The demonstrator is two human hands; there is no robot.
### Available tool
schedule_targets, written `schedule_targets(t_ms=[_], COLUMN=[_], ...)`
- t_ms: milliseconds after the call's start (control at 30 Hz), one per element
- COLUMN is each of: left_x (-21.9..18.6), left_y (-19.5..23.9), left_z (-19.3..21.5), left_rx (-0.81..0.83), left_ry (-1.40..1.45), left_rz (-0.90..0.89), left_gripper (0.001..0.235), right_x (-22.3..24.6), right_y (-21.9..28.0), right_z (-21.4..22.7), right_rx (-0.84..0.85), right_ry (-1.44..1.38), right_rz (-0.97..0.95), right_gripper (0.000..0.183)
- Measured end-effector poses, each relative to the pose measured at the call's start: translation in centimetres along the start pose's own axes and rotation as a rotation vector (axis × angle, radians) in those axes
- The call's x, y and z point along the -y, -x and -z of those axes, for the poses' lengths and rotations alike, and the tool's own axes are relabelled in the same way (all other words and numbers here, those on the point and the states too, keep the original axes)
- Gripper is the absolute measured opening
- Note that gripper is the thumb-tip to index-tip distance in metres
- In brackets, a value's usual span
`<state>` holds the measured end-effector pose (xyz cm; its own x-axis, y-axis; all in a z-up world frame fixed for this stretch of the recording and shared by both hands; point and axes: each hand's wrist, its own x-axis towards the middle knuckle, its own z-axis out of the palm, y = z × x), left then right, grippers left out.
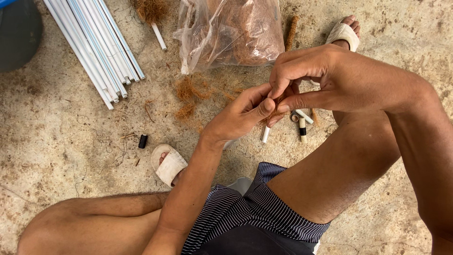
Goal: The person sits on the floor and assembles small bristle brooms by inserting bundles of orange bristles into white plastic tubes, then securing them with thread using a spool. The person handles bristles, tubes, thread, and a spool, and uses pliers to trim excess thread.
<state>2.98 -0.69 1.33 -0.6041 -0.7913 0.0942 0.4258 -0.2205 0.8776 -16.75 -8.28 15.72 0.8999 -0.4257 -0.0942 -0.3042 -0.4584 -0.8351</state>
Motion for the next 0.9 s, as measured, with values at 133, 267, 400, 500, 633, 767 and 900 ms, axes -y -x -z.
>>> schedule_targets(t_ms=[133,267,400,500,633,767,900], left_x=[-0.6,-0.5,0.1,0.5,0.6,0.7,1.1], left_y=[0.2,0.2,0.1,0.0,0.2,0.4,0.1], left_z=[0.2,0.1,0.1,0.8,1.6,1.3,0.5], left_rx=[0.07,0.032,-0.009,0.045,0.093,0.028,-0.096], left_ry=[-0.162,-0.337,-0.324,-0.28,-0.064,-0.245,-0.325], left_rz=[-0.038,0.015,-0.055,0.009,-0.1,-0.101,-0.143], left_gripper=[0.074,0.068,0.06,0.061,0.067,0.06,0.064], right_x=[-0.4,-0.9,-1.2,-1.5,-1.6,-1.6,-1.9], right_y=[-0.1,-0.1,-0.2,-0.6,-0.7,-0.9,-1.1], right_z=[0.1,0.1,0.1,0.1,0.3,0.6,0.7], right_rx=[-0.003,-0.012,-0.028,-0.016,-0.017,-0.007,-0.049], right_ry=[0.009,-0.003,0.001,0.001,-0.029,0.025,0.074], right_rz=[-0.02,0.028,-0.019,-0.02,0.06,0.042,0.081], right_gripper=[0.02,0.021,0.019,0.02,0.022,0.024,0.023])
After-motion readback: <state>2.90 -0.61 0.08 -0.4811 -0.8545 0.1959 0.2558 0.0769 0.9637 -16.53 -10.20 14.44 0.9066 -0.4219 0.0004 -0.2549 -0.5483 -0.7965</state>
